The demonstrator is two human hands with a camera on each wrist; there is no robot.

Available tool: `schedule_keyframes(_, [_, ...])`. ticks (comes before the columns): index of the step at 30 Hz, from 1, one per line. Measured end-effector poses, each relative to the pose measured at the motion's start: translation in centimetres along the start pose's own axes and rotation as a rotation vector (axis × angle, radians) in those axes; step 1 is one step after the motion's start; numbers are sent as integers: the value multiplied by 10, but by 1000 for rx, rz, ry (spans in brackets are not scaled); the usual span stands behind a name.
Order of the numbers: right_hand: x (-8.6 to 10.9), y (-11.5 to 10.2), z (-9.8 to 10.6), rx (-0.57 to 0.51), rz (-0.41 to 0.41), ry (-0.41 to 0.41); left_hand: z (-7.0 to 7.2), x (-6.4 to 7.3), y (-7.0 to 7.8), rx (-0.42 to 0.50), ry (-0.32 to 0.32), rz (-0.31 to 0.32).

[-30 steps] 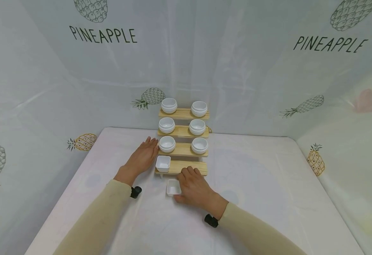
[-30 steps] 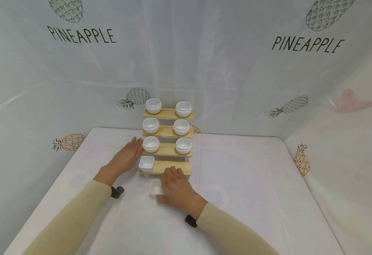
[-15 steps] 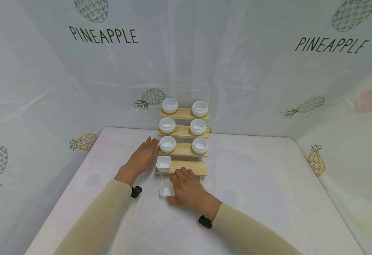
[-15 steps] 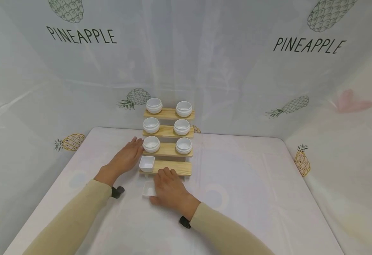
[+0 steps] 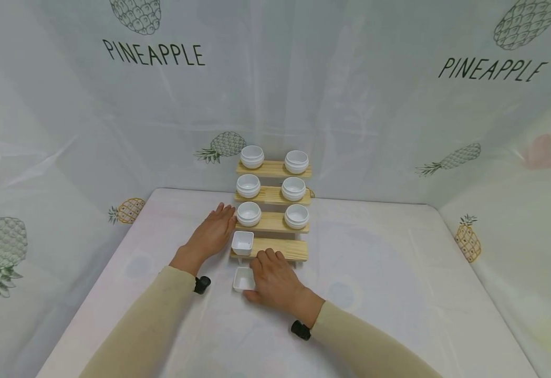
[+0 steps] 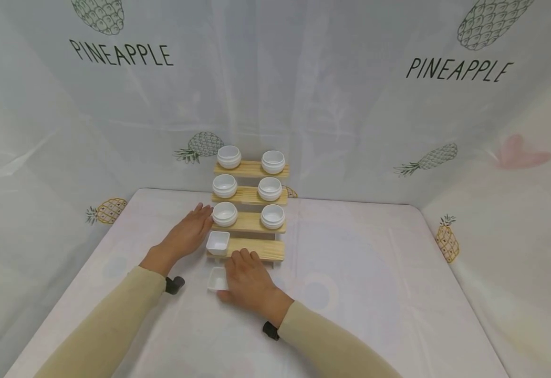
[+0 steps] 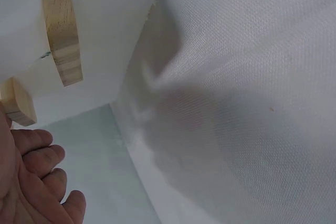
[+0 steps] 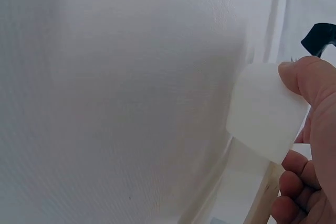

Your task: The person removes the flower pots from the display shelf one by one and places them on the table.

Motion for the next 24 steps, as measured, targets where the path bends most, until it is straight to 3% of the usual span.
schedule_keyframes(6, [-2, 14, 20, -94, -25, 31, 1, 0, 2, -5, -1, -6])
schedule_keyframes(13, [-19, 42, 51, -74, -46, 146, 2, 2, 2, -5, -13, -12])
schedule_keyframes(24, [-40, 42, 41, 42, -20, 85, 4, 5, 2, -4, 2, -20])
Point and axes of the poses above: each hand's wrist, its own x-axis away from the middle knuckle, its own z-axis out of the back of the hand, y = z × x, the point moved 10 cm from there along -x, towards the middle knuckle, and after that the axes turned 8 degrees about z, right-handed, at the moved point
